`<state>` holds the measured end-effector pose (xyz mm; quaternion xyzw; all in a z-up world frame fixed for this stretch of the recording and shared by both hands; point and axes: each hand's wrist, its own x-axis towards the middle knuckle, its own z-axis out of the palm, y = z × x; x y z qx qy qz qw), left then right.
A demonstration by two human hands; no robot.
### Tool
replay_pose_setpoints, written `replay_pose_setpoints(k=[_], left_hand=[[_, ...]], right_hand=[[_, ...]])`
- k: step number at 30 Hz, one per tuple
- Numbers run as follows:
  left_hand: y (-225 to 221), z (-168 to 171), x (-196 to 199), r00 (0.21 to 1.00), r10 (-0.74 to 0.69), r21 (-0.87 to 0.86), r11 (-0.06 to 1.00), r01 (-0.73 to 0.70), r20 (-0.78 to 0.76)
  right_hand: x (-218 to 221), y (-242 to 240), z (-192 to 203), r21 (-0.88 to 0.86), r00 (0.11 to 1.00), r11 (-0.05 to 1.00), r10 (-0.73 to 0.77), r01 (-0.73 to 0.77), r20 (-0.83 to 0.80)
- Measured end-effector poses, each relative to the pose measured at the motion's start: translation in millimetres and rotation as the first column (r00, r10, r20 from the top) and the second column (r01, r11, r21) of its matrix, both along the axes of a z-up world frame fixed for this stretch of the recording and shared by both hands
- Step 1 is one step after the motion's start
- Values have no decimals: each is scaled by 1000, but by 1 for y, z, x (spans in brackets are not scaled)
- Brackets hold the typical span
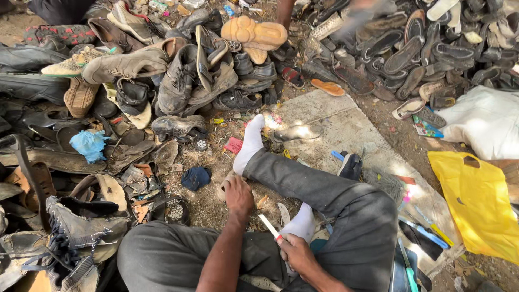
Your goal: The person sits on the ground and uses a knife to cut and scrape the material of several shoes, including soles and uppers, from a large pile of discarded footwear.
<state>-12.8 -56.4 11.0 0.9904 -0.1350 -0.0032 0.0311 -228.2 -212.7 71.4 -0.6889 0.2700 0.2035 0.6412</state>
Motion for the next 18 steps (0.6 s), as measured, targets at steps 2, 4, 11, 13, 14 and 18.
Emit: replay_pose_setpoints(k=[2,4,11,13,14,18], left_hand=[[7,-15,3,993,-7,-33,999,3,-118],[24,-38,16,945,302,-556,767,-320,-127],[47,-64,38,938,331,-811,575,-110,107],[45,-44,35,851,294,-890,5,-456,-435],[47,-35,34,850,294,-887,15,-461,-436],[51,-18,30,814,281,-831,90,-549,-508]], right_hand=[[-7,-5,-21,7,999,1000,-5,5,-47],[2,-14,-43,0,998,1000,-4,4,56],[101,12,-49,-56,976,997,-33,46,216],[125,28,-48,-74,959,997,-13,36,283],[138,35,-46,-236,947,972,80,-4,312],[164,54,-40,-563,871,823,329,-76,364]])
